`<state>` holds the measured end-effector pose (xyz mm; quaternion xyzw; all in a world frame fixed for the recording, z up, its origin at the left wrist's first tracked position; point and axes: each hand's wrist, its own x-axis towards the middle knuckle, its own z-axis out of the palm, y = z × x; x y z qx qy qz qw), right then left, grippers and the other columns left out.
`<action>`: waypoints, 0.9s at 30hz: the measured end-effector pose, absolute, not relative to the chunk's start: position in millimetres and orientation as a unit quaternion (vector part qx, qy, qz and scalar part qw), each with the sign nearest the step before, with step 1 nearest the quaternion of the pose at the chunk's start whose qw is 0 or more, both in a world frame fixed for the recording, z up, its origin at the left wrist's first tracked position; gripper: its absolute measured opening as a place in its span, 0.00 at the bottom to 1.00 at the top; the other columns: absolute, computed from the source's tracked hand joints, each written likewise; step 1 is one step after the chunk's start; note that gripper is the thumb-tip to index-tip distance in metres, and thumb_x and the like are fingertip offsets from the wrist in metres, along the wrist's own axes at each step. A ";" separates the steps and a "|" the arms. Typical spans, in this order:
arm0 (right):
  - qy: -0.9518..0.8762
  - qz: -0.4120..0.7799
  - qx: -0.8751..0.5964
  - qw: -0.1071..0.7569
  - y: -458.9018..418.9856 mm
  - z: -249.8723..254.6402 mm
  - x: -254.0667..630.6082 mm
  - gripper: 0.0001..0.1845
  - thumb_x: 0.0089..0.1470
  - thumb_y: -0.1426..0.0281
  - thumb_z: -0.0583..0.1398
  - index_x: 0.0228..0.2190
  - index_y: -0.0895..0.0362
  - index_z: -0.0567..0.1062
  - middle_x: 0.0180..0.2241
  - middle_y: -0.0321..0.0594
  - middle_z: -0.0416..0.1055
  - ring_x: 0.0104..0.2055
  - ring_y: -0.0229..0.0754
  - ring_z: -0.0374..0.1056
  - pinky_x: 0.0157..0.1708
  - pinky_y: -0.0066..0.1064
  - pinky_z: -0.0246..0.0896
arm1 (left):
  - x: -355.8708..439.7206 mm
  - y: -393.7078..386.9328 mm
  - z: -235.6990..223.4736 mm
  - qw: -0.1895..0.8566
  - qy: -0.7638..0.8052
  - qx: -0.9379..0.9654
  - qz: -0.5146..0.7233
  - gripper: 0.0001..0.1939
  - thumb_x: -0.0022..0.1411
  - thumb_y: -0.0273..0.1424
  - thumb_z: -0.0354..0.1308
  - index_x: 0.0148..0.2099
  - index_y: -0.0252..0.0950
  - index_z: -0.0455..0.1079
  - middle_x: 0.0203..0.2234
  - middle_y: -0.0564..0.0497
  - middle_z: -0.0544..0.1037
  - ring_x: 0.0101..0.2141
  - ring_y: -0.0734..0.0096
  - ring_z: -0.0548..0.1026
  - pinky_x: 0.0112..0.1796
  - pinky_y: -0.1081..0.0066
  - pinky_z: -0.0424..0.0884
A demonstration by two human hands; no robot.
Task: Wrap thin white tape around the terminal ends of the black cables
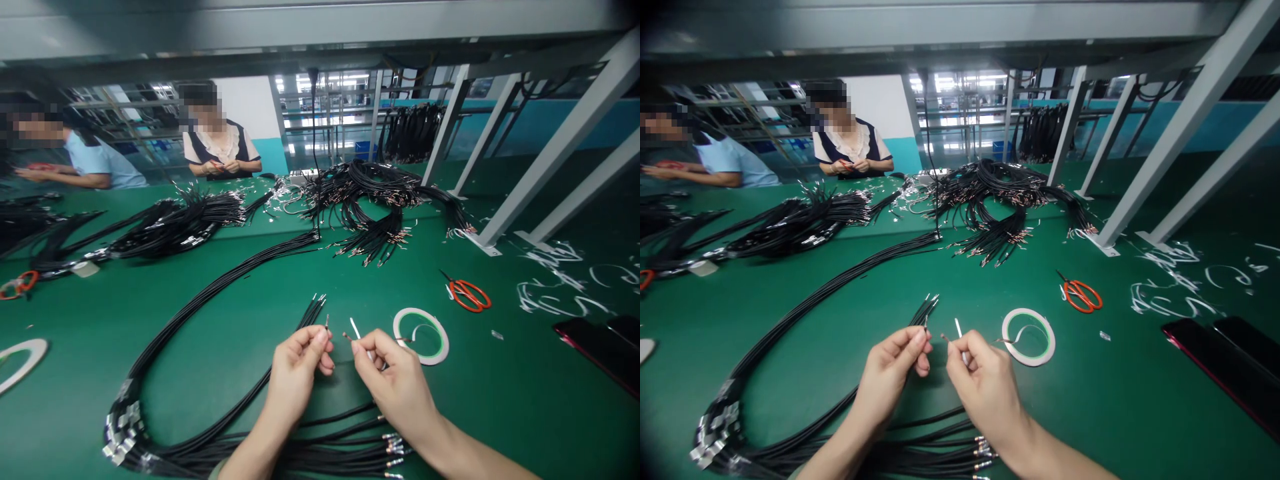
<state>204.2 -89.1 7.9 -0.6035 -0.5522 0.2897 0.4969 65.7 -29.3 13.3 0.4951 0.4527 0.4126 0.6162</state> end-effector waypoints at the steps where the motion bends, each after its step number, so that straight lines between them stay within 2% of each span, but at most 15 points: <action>1: -0.551 0.292 -0.602 0.499 -89.2 8.0 204.5 0.12 0.60 0.67 0.55 0.26 0.57 0.72 0.19 0.31 0.62 0.18 0.33 0.54 0.18 0.26 0.48 | 65.1 -28.7 14.2 0.618 0.452 0.494 0.412 0.13 0.53 0.37 0.64 0.31 0.31 0.73 0.19 0.54 0.75 0.17 0.79 0.69 0.21 0.78 0.66; 7: -0.532 0.285 -0.578 0.549 -91.2 9.0 204.1 0.10 0.60 0.67 0.56 0.29 0.57 0.73 0.21 0.33 0.63 0.22 0.36 0.58 0.23 0.27 0.55 | 66.8 -31.3 15.6 0.628 0.454 0.484 0.406 0.14 0.51 0.37 0.66 0.35 0.31 0.72 0.17 0.54 0.75 0.17 0.77 0.71 0.22 0.78 0.68; 10: -0.504 0.291 -0.579 0.571 -91.1 9.8 205.7 0.09 0.60 0.66 0.56 0.33 0.57 0.73 0.23 0.34 0.67 0.25 0.37 0.63 0.26 0.28 0.59 | 67.8 -32.6 15.0 0.630 0.456 0.478 0.409 0.14 0.50 0.35 0.67 0.37 0.31 0.72 0.20 0.53 0.76 0.21 0.75 0.73 0.24 0.77 0.70; 13: -0.460 0.297 -0.587 0.597 -88.2 9.0 207.3 0.10 0.60 0.65 0.56 0.40 0.57 0.73 0.30 0.39 0.72 0.30 0.40 0.67 0.30 0.30 0.64 | 69.2 -35.2 13.4 0.626 0.452 0.481 0.415 0.14 0.50 0.34 0.67 0.38 0.32 0.71 0.23 0.53 0.75 0.24 0.74 0.75 0.26 0.76 0.72; 16: -0.418 0.325 -0.573 0.625 -84.1 4.9 206.8 0.15 0.56 0.64 0.60 0.45 0.57 0.70 0.36 0.43 0.74 0.34 0.42 0.69 0.32 0.31 0.67 | 71.6 -40.8 10.1 0.620 0.443 0.483 0.431 0.15 0.51 0.33 0.66 0.40 0.35 0.69 0.24 0.55 0.75 0.24 0.74 0.75 0.27 0.75 0.72; 19: -0.390 0.387 -0.546 0.633 -81.1 -2.5 205.2 0.18 0.53 0.64 0.63 0.44 0.57 0.70 0.36 0.45 0.75 0.35 0.44 0.71 0.29 0.30 0.68 | 73.6 -46.8 5.5 0.624 0.431 0.477 0.443 0.14 0.51 0.31 0.66 0.38 0.37 0.65 0.23 0.56 0.75 0.24 0.75 0.76 0.28 0.76 0.72; 22: -0.375 0.429 -0.527 0.631 -78.1 -11.6 205.1 0.18 0.49 0.63 0.66 0.41 0.57 0.70 0.32 0.44 0.76 0.29 0.41 0.71 0.23 0.27 0.66 | 74.5 -48.5 0.4 0.662 0.403 0.461 0.432 0.14 0.53 0.31 0.66 0.36 0.37 0.61 0.23 0.57 0.75 0.24 0.75 0.76 0.26 0.77 0.71; 27: -0.360 0.504 -0.490 0.614 -70.1 -19.9 204.7 0.22 0.46 0.60 0.68 0.39 0.58 0.70 0.27 0.42 0.76 0.19 0.35 0.65 0.14 0.22 0.55 | 74.8 -42.7 -9.5 0.712 0.361 0.429 0.423 0.18 0.52 0.33 0.67 0.35 0.37 0.58 0.20 0.58 0.73 0.20 0.75 0.75 0.21 0.77 0.69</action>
